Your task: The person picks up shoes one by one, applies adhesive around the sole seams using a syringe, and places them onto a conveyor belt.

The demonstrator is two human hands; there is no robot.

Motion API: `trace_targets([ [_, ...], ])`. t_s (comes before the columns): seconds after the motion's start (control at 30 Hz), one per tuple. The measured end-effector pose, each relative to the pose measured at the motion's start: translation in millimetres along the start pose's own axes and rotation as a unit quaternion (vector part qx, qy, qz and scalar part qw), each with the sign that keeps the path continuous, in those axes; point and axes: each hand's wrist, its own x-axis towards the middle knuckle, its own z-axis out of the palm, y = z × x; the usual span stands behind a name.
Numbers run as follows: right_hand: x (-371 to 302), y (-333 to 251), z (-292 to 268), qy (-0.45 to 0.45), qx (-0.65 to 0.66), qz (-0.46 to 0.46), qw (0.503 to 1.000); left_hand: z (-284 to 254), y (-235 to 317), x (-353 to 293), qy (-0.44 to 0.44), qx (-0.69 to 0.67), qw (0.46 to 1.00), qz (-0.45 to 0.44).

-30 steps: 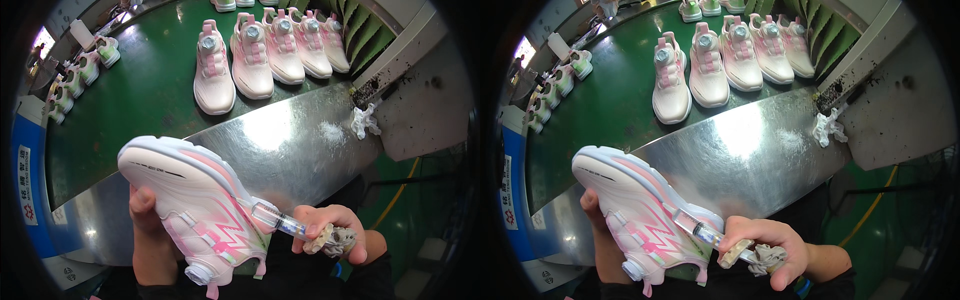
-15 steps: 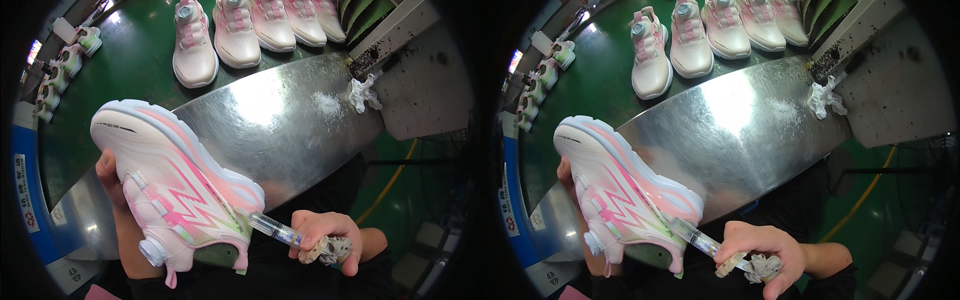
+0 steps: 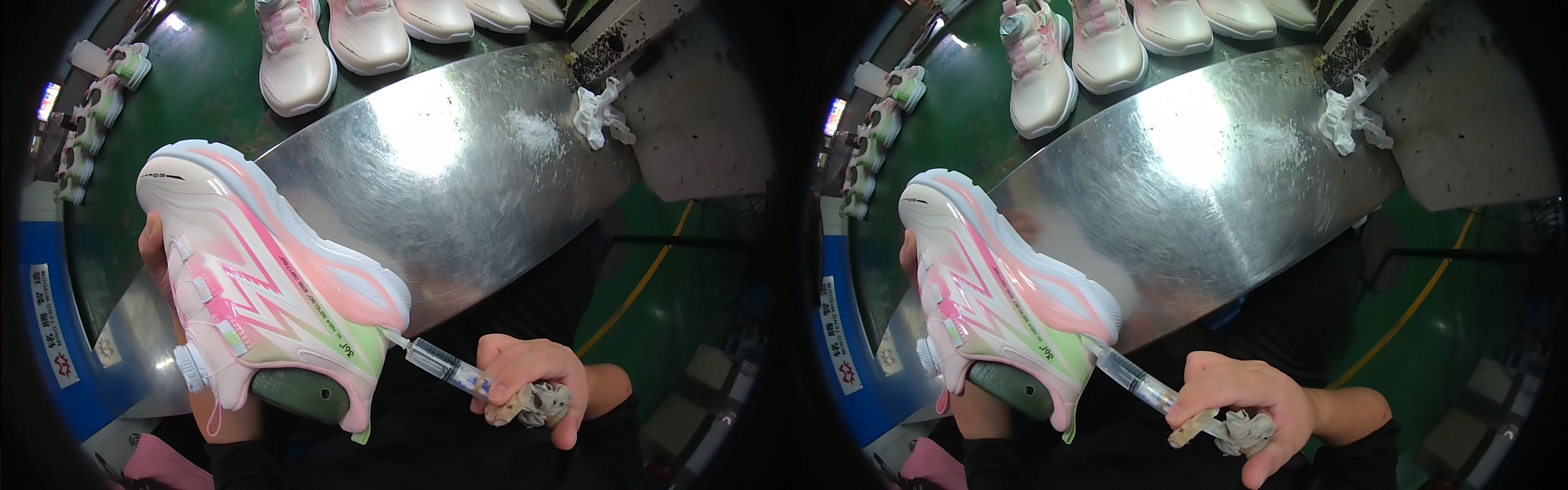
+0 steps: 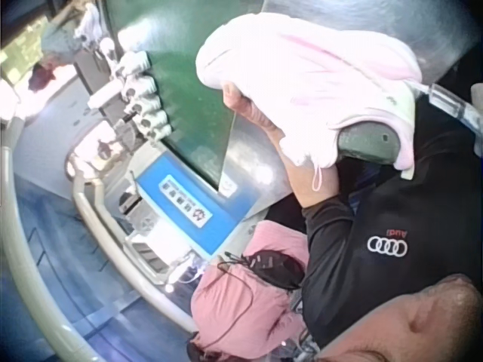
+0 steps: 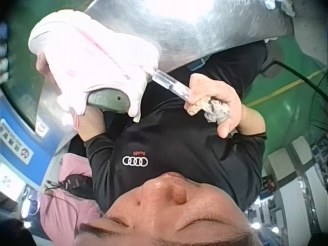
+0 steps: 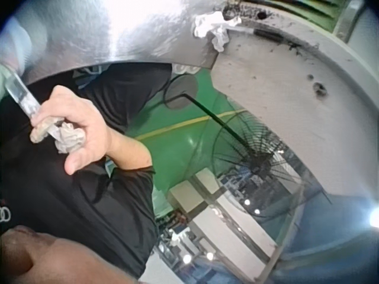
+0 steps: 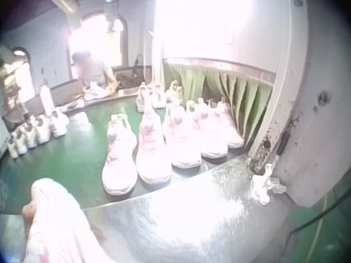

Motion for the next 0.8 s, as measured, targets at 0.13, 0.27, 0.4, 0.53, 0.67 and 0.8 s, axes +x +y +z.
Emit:
trace_targets([
  [0.13, 1.1, 0.5, -3.2, -0.039, -0.008, 0.000, 0.999, 5.3, 8.2, -6.6, 0.038, 0.011, 0.999, -0.002],
  [0.27, -5.2, 9.9, -11.0, -0.023, -0.003, 0.006, 1.000, -3.1, -5.9, 6.6, 0.099, 0.015, 0.995, -0.022],
  [0.4, -6.7, 15.0, -13.5, -0.032, 0.010, -0.007, 0.999, -1.4, 4.8, -6.1, 0.115, 0.038, 0.992, -0.035],
  [0.53, -6.0, 20.3, -17.6, -0.045, -0.018, -0.019, 0.999, -27.2, 30.8, -45.9, 0.102, 0.082, 0.988, -0.081],
  [0.67, 2.8, 22.2, -15.1, -0.051, -0.062, -0.035, 0.996, -119.2, 73.2, -84.1, 0.118, 0.360, 0.926, -0.002],
  [0.8, 7.8, 25.2, -8.1, -0.032, -0.081, -0.044, 0.995, -53.3, 51.6, -97.5, -0.115, 0.634, 0.745, 0.169],
])
